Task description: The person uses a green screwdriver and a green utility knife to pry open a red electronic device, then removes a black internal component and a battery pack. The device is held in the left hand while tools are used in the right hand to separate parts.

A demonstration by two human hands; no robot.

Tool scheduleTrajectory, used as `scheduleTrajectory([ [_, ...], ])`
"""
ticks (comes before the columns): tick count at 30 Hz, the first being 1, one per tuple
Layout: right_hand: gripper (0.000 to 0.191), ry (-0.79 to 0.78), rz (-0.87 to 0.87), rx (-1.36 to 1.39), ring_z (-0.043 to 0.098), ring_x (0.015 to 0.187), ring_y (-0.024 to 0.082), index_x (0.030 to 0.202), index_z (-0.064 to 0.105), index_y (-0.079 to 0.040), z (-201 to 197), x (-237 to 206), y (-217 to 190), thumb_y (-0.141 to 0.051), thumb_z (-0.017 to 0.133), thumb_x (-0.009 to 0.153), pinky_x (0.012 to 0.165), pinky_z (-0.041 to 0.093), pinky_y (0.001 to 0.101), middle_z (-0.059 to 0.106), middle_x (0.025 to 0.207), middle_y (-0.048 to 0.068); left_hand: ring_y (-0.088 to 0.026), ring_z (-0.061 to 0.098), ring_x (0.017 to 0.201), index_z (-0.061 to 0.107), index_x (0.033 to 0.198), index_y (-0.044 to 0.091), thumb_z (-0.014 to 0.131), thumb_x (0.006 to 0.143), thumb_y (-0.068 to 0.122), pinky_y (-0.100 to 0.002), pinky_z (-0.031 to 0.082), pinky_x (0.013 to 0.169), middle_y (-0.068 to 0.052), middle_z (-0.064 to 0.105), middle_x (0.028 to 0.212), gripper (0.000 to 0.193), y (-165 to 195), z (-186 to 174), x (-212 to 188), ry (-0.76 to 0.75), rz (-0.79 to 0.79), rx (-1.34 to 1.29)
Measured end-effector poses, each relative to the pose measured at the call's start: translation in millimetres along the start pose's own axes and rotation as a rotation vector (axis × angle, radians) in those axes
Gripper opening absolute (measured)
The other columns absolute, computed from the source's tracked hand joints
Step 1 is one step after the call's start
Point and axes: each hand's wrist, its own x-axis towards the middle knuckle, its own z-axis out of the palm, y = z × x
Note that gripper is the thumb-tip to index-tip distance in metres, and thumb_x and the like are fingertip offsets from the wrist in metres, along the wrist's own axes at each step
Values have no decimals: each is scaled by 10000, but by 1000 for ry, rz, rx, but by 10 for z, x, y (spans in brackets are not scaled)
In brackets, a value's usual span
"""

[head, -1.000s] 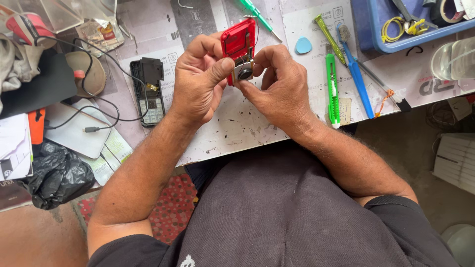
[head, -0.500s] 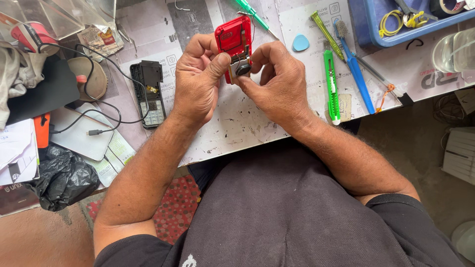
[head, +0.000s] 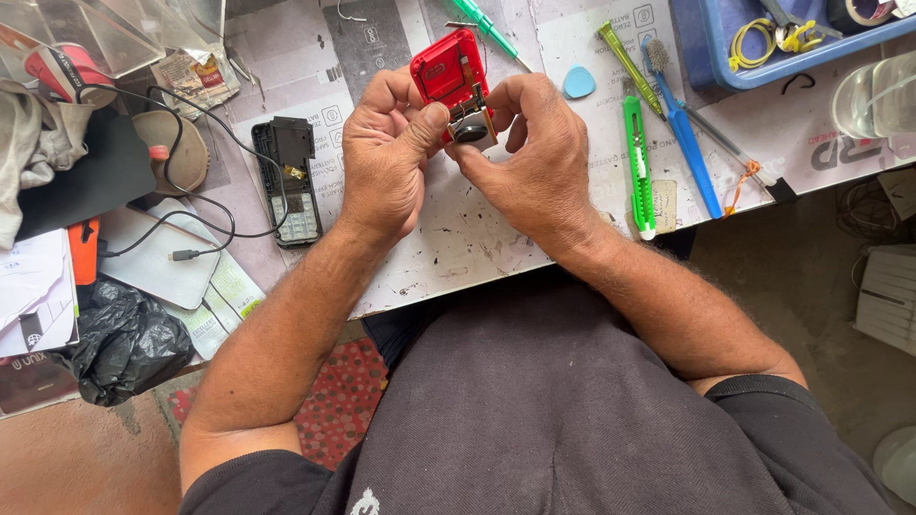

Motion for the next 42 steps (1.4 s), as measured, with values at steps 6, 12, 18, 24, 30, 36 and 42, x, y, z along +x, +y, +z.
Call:
scheduleTrajectory([
  [6,446,18,9,-3,581,771,111,1036,553,-64,14,-12,-29,-148,939,828,660,514,276,592,911,28,-137,683,970,594,1057,84,709,1023,73,-357,635,906,-62,695,1036,121,4,8,1,48,-55,-27],
  [12,396,-19,92,45,599,768,111,990,556,-64,-18,10,-43,-128,907,818,689,525,294,600,856,7,-138,644,872,591,1063,68,699,1040,73,-334,585,754,-59,679,986,111,-4,11,-2,24,-50,-66],
  [18,424,5,56,3,616,770,115,1007,560,-66,-17,6,-74,-133,927,806,694,510,311,616,855,1,-149,674,865,598,1050,64,704,1024,71,-340,603,754,-65,696,971,110,19,20,-10,35,-49,-59],
  [24,506,0,32,8,596,780,128,1062,558,-56,5,-19,-56,-151,966,778,712,528,307,604,870,16,-136,679,904,608,1038,57,718,1019,35,-339,632,857,-57,689,987,114,9,-2,-16,58,-63,-78],
  [30,552,-33,30,7,606,808,123,1111,539,-55,9,-53,3,-167,986,807,728,543,290,593,899,18,-113,672,882,614,1015,69,733,1003,53,-330,640,850,-47,672,957,121,19,0,-25,55,-90,-72],
  [36,517,-19,21,-2,608,821,121,1094,526,-70,43,-69,61,-144,967,834,740,547,297,581,913,19,-107,666,887,618,1010,70,739,1011,56,-315,634,876,-40,661,953,122,0,-3,-24,40,-79,-41],
  [42,511,3,87,-3,582,770,130,1066,519,-71,70,-54,2,-139,953,805,706,525,304,571,865,12,-120,678,896,607,1017,66,733,1002,76,-311,642,863,-54,678,967,128,0,14,-9,58,-57,-62],
])
